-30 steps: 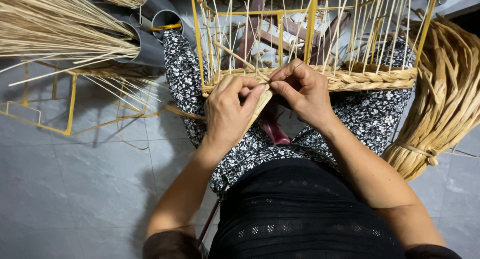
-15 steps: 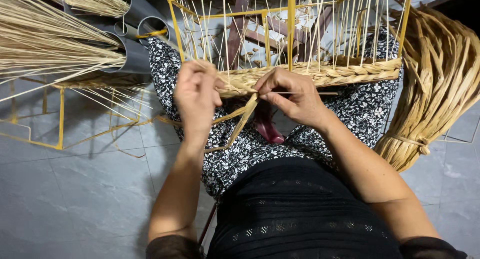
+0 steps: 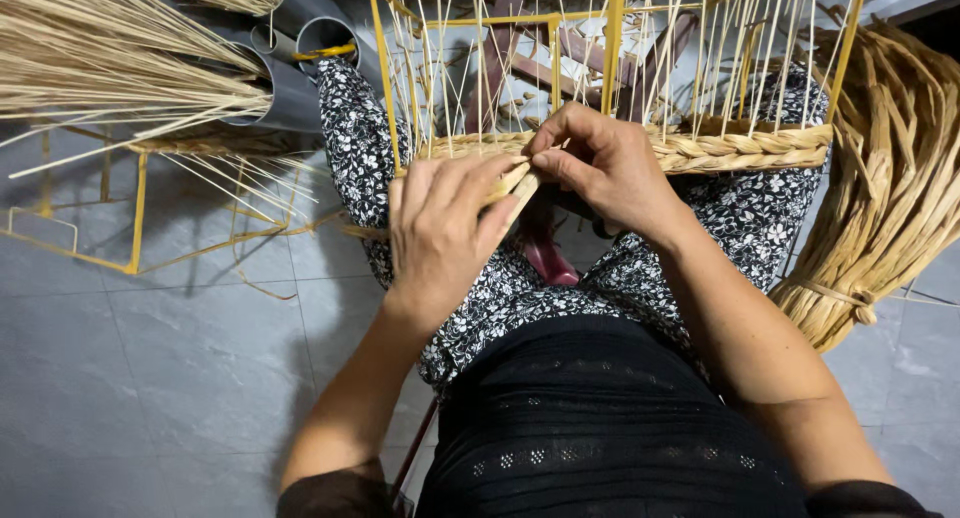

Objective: The person sits on the floor with a woven basket frame on their lap and weaves dried palm strips around the frame by hand, tucking and tightening the strips along the rim. They occasionally reach for new strips from bundles beside them and continue weaving the sides of the basket.

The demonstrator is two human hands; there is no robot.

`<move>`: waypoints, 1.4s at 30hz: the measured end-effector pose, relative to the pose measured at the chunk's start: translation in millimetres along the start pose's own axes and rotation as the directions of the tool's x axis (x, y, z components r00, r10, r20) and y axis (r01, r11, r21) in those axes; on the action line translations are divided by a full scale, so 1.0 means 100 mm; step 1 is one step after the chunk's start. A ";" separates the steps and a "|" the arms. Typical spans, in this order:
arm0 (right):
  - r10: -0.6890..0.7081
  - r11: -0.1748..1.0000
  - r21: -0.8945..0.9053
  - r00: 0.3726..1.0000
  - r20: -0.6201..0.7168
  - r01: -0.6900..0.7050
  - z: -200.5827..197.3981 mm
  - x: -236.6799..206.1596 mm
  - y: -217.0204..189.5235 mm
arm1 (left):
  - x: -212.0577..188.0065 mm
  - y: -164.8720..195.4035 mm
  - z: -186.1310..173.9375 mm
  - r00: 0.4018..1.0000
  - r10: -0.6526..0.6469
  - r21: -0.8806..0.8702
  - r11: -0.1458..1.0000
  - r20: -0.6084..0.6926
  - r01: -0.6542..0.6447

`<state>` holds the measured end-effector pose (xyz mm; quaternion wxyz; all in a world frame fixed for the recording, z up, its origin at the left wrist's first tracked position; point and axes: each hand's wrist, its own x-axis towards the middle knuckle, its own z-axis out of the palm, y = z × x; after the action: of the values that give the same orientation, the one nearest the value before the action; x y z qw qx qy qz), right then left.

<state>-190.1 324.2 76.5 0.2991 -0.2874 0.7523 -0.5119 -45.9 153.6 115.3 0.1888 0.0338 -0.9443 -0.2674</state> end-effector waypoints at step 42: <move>-0.219 0.886 -0.424 0.975 -0.024 0.188 0.31 0.11 -0.03 | 0.18 -0.10 -0.18 0.996 -0.074 -0.042 0.996 0.051 0.076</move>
<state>-174.3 296.4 68.9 0.1480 -0.4037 0.8203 -0.3771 -56.0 133.0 130.0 0.1560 0.0585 -0.9406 -0.2957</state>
